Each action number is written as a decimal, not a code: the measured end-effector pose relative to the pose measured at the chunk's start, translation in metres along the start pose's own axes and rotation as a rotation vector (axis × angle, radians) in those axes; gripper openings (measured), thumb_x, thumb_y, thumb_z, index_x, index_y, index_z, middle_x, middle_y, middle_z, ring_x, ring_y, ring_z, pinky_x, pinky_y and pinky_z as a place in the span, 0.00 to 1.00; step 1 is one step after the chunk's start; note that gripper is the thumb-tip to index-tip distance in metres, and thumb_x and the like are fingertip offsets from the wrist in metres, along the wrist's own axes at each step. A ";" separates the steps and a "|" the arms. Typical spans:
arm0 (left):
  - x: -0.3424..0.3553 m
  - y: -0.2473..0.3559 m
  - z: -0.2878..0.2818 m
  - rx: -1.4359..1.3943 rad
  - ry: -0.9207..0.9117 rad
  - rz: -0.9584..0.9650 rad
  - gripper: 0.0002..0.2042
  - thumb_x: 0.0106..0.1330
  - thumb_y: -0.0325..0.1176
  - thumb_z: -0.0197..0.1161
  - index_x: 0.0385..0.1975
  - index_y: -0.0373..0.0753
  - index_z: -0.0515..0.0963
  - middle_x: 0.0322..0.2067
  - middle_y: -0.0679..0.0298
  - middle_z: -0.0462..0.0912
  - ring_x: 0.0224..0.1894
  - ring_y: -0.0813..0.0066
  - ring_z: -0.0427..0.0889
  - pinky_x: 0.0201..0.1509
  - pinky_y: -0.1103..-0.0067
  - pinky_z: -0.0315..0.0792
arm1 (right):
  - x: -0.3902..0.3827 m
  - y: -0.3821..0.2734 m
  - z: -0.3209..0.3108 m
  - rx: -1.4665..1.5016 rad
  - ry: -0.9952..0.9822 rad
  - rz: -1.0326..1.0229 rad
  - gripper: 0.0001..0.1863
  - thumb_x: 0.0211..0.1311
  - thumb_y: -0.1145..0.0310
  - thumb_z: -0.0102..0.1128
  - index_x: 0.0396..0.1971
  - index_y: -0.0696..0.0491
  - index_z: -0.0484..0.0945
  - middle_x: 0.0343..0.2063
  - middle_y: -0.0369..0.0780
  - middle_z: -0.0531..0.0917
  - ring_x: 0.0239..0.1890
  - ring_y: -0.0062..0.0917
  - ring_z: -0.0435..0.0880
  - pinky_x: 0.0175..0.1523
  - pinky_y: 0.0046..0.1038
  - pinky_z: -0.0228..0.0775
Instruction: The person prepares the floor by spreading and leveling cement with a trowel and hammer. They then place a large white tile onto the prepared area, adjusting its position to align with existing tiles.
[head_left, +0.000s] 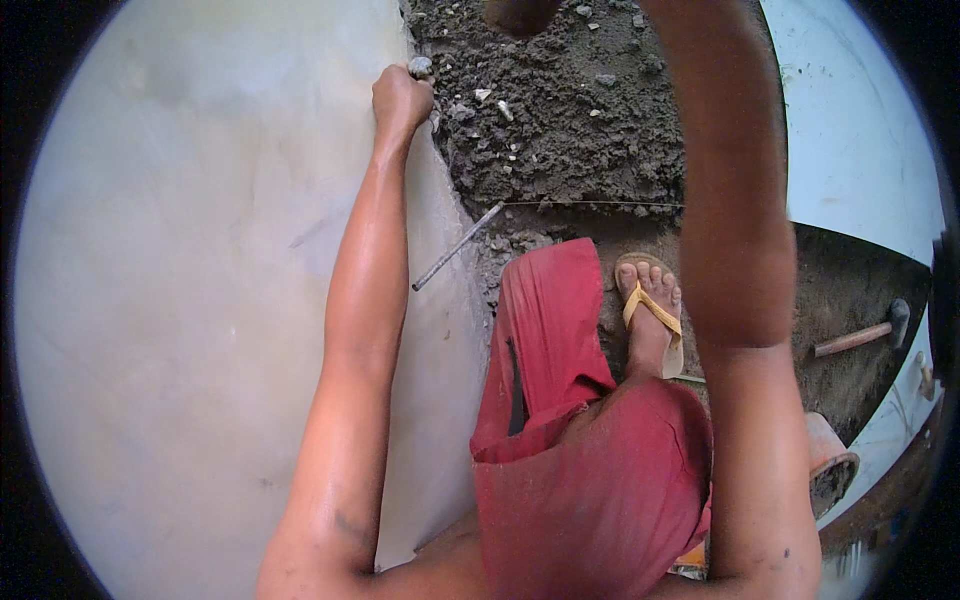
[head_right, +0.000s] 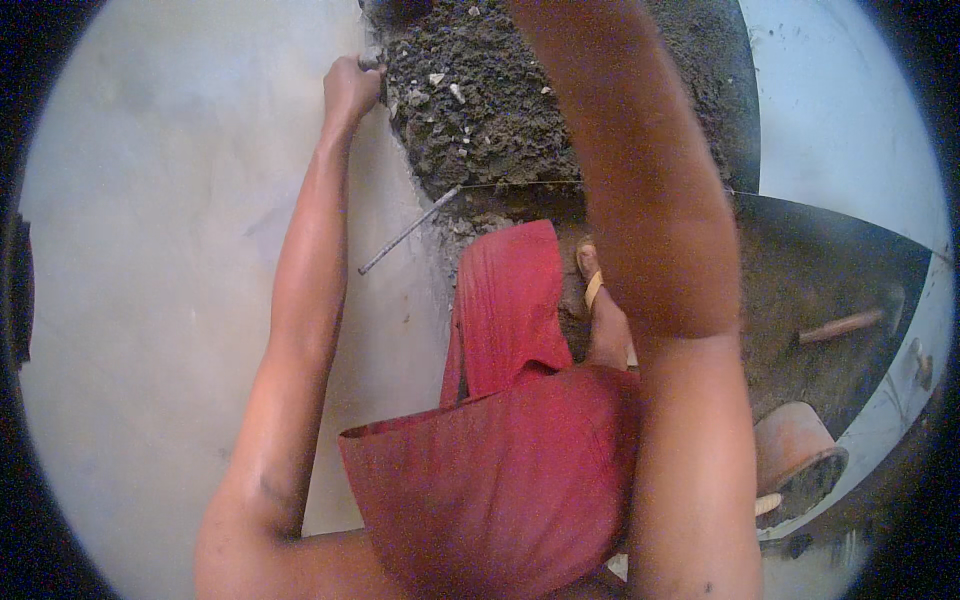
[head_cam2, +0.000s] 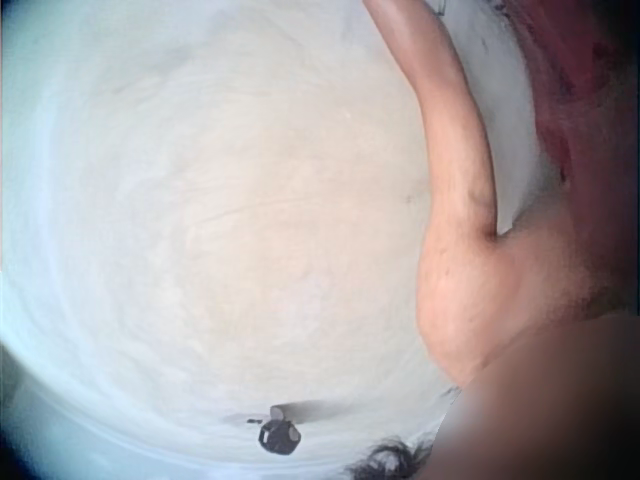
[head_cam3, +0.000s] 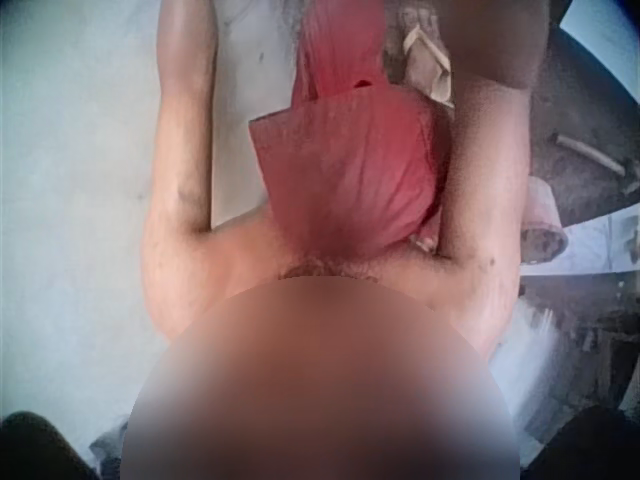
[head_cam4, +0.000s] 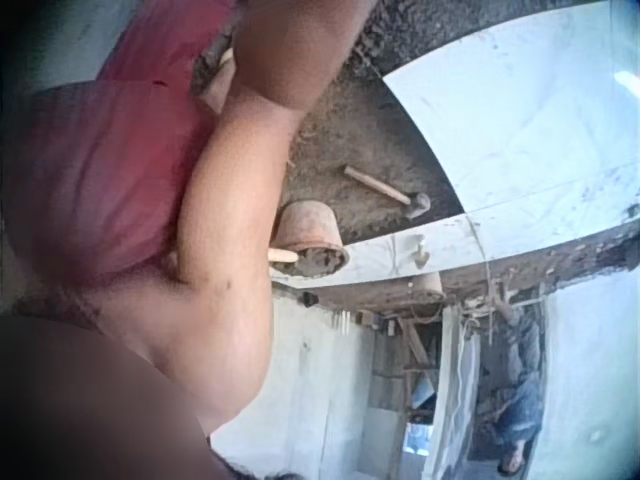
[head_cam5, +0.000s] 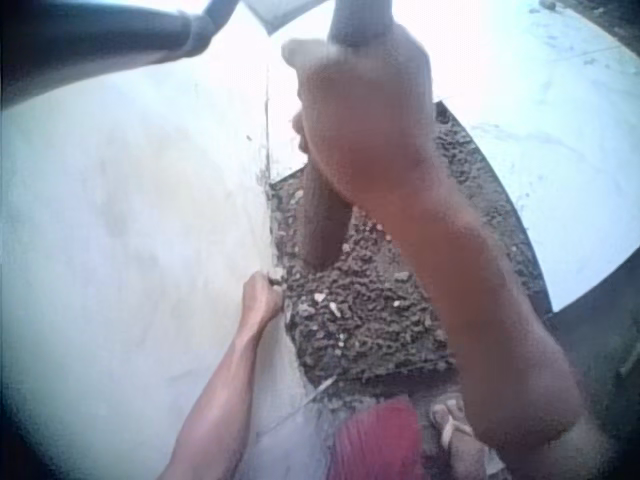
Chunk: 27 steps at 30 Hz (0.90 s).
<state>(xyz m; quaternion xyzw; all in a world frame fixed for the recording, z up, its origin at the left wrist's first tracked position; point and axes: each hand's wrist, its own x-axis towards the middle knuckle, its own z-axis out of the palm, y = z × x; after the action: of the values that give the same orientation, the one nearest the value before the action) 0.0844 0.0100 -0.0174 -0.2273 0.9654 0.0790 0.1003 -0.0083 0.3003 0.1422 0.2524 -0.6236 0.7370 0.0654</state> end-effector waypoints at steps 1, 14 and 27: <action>0.002 0.001 0.001 -0.001 0.005 0.001 0.13 0.53 0.35 0.63 0.34 0.31 0.79 0.34 0.41 0.80 0.40 0.45 0.80 0.46 0.63 0.73 | -0.001 0.012 -0.003 0.124 -0.003 0.042 0.09 0.55 0.67 0.57 0.31 0.57 0.77 0.20 0.40 0.78 0.20 0.27 0.78 0.27 0.30 0.71; -0.045 0.008 -0.016 -0.151 -0.155 0.327 0.10 0.56 0.28 0.60 0.38 0.37 0.77 0.30 0.53 0.82 0.35 0.59 0.81 0.41 0.70 0.73 | -0.146 0.051 0.033 0.182 -0.254 1.036 0.17 0.48 0.67 0.62 0.36 0.60 0.70 0.20 0.38 0.76 0.17 0.22 0.75 0.23 0.28 0.68; -0.057 0.001 -0.030 -0.287 -0.226 0.195 0.07 0.58 0.26 0.59 0.36 0.36 0.79 0.23 0.63 0.81 0.24 0.79 0.77 0.31 0.79 0.71 | -0.142 0.019 0.019 0.164 -0.207 0.919 0.18 0.51 0.67 0.62 0.39 0.60 0.71 0.17 0.36 0.75 0.15 0.20 0.74 0.21 0.25 0.67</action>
<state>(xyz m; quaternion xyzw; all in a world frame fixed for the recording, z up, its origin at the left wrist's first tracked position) 0.1293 0.0296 0.0251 -0.1346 0.9443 0.2500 0.1662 0.1117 0.3087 0.0627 0.0269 -0.6137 0.7072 -0.3500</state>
